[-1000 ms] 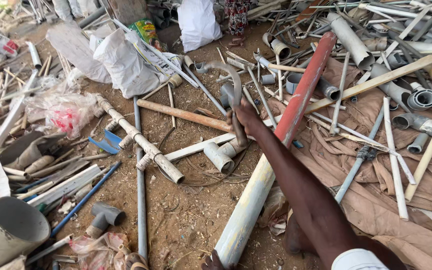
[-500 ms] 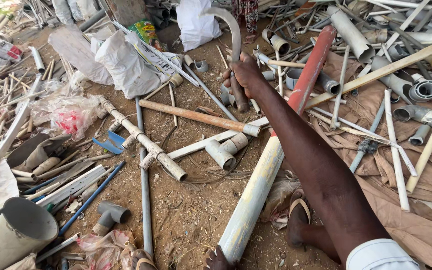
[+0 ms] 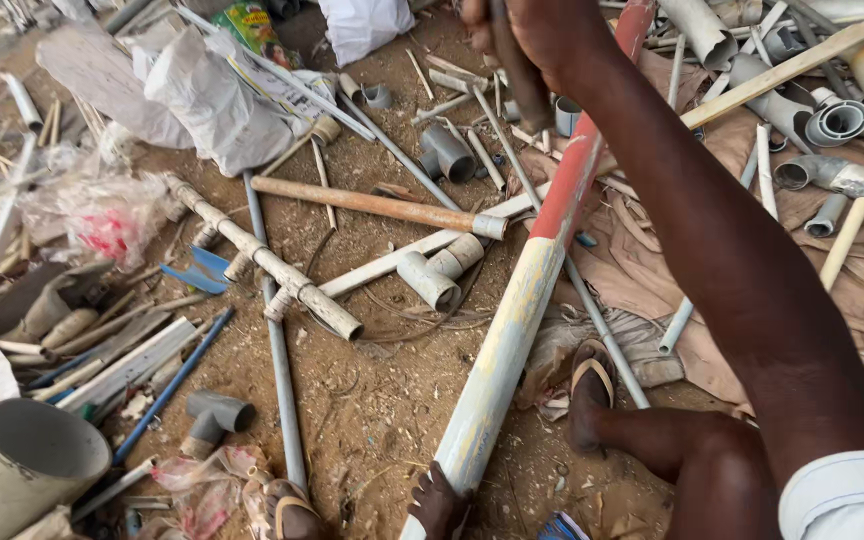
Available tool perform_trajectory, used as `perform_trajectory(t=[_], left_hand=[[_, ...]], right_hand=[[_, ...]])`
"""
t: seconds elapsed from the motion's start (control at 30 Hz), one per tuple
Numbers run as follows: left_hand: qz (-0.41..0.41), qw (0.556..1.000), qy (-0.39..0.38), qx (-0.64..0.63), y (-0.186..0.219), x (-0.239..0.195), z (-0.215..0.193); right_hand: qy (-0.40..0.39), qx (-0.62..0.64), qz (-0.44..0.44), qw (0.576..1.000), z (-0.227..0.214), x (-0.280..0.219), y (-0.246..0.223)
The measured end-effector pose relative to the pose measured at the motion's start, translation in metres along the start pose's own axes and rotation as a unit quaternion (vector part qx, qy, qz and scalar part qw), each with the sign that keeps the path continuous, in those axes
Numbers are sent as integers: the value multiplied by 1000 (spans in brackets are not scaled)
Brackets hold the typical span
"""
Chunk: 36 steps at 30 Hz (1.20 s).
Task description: The person sits on the ground and uses a curved metal tool to scrape the surface of a long white PVC pipe. They hold the pipe steady with their left hand and repeatedly scrape along its length with the tool in their right hand.
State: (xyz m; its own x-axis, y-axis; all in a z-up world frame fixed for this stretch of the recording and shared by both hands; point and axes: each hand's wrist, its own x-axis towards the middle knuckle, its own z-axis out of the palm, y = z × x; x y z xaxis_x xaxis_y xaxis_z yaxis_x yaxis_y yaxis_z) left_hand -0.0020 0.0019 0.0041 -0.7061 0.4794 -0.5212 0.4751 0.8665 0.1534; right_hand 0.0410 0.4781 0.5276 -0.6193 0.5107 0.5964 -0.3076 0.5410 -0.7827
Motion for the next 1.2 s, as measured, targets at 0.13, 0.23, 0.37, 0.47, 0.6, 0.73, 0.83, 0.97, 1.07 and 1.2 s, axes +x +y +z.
perform_trajectory(t=[0.13,0.23,0.37,0.47,0.6,0.73,0.83,0.97,1.07,1.2], left_hand=[[17,999,45,-6,-5,10,13],[14,999,43,-4,-11,5,27],[21,997,69,7,-9,9,35],[26,997,64,-13,-10,13,33],[13,999,44,-2,-8,14,32],[18,999,27,-2,-11,13,32],[12,1000,20,-6,-6,21,23],[9,1000,21,-8,-10,9,28],[7,1000,1,-11,-8,15,22],[5,1000,0,-6,-7,13,22]], right_hand=[[-112,-46,163,979,6,-138,27],[-164,-62,328,928,26,-230,62],[-212,-218,324,896,22,-309,123],[-161,-154,442,869,4,-345,170],[-191,-281,339,877,-28,-365,207],[-114,-168,450,870,-41,-367,215],[-83,-144,470,867,-46,-360,212],[-97,-150,479,860,-41,-372,203],[-106,-159,484,854,-40,-361,201],[-85,-140,485,859,-40,-361,196]])
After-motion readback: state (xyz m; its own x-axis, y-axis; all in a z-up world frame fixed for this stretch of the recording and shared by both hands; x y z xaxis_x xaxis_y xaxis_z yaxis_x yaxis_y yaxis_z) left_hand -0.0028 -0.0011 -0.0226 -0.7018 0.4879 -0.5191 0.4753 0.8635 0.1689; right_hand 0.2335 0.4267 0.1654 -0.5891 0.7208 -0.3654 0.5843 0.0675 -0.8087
